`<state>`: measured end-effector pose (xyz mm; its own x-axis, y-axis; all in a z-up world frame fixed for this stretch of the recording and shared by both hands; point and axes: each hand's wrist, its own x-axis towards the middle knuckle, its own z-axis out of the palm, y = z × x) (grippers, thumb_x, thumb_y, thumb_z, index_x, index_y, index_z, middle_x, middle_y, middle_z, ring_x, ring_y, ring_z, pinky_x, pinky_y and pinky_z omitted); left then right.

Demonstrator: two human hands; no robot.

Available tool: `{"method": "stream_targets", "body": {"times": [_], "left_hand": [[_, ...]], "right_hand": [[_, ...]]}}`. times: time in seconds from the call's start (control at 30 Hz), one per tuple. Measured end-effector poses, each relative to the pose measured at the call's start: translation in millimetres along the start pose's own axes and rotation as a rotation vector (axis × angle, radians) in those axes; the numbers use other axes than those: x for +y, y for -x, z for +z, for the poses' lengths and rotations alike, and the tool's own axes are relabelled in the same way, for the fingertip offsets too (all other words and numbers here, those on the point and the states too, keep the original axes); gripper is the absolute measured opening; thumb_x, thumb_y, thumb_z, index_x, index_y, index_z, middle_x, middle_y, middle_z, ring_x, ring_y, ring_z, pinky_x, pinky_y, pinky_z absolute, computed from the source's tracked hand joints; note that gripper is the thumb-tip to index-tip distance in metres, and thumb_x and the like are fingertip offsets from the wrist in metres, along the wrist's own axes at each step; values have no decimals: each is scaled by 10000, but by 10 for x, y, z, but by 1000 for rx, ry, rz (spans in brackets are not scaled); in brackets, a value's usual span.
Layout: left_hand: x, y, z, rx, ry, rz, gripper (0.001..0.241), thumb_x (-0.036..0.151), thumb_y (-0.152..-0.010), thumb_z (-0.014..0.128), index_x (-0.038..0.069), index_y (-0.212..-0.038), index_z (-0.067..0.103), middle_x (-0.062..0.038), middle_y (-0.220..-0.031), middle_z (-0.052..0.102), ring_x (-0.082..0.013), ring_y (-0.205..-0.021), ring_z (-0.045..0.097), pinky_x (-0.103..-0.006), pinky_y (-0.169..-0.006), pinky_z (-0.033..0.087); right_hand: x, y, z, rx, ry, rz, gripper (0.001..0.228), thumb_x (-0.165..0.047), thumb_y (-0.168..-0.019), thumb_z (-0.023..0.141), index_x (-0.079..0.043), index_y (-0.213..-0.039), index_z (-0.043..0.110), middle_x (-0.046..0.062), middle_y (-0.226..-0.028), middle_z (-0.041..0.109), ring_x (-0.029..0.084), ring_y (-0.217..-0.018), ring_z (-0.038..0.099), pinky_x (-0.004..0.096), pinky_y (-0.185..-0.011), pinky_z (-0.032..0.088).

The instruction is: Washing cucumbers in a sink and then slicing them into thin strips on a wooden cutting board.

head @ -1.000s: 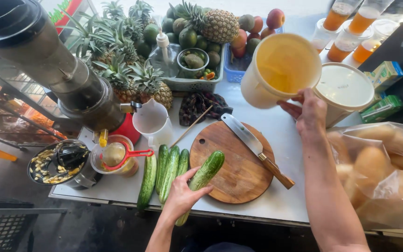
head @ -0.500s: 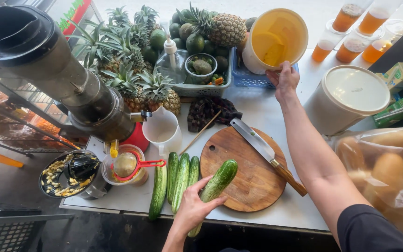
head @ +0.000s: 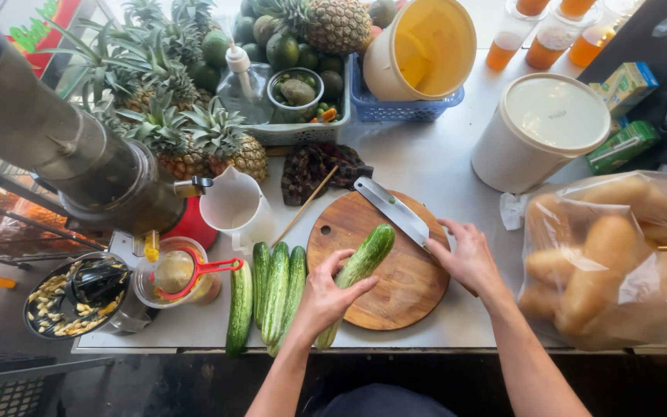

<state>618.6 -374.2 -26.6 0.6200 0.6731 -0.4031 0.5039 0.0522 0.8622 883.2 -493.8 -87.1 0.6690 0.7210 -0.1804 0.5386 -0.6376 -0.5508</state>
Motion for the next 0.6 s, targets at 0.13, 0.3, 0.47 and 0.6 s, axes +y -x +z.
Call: {"method": "stream_targets", "body": {"times": [0.13, 0.3, 0.47, 0.6], "left_hand": [[-125, -418, 140, 43, -123, 283, 604, 326, -690, 886, 181, -1249, 708, -192, -1006, 756, -381, -1008, 737, -462, -858, 582], [-329, -1043, 396, 9, -458, 462, 562, 295, -678, 849, 242, -1222, 716, -105, -1044, 717, -389, -1031, 706, -522, -882, 570], [-295, -1389, 486, -11, -707, 396, 538, 304, -697, 784, 369, -1225, 706, -8, -1054, 697, -348, -995, 730, -505, -877, 600], [-449, -1587, 607, -25, -784, 448, 534, 318, -691, 768, 346, -1221, 714, -36, -1023, 691, -338, -1024, 705, -490, -878, 599]], "right_hand": [[253, 320, 47, -78, 70, 82, 650, -475, -899, 682, -310, -1502, 507, 131, -1241, 639, 395, -1185, 642, 551, -1011, 534], [574, 485, 143, 84, 109, 2, 490, -414, -1014, 523, -216, -1458, 586, 196, -1086, 699, 440, -1075, 680, 562, -938, 526], [814, 560, 115, 219, 98, 21, 611, -434, -862, 748, -147, -1391, 644, 212, -1095, 736, 407, -1107, 667, 531, -967, 514], [567, 652, -97, 360, -147, 23, 513, -349, -913, 742, -174, -1384, 641, 189, -1226, 645, 401, -1148, 643, 487, -962, 523]]}}
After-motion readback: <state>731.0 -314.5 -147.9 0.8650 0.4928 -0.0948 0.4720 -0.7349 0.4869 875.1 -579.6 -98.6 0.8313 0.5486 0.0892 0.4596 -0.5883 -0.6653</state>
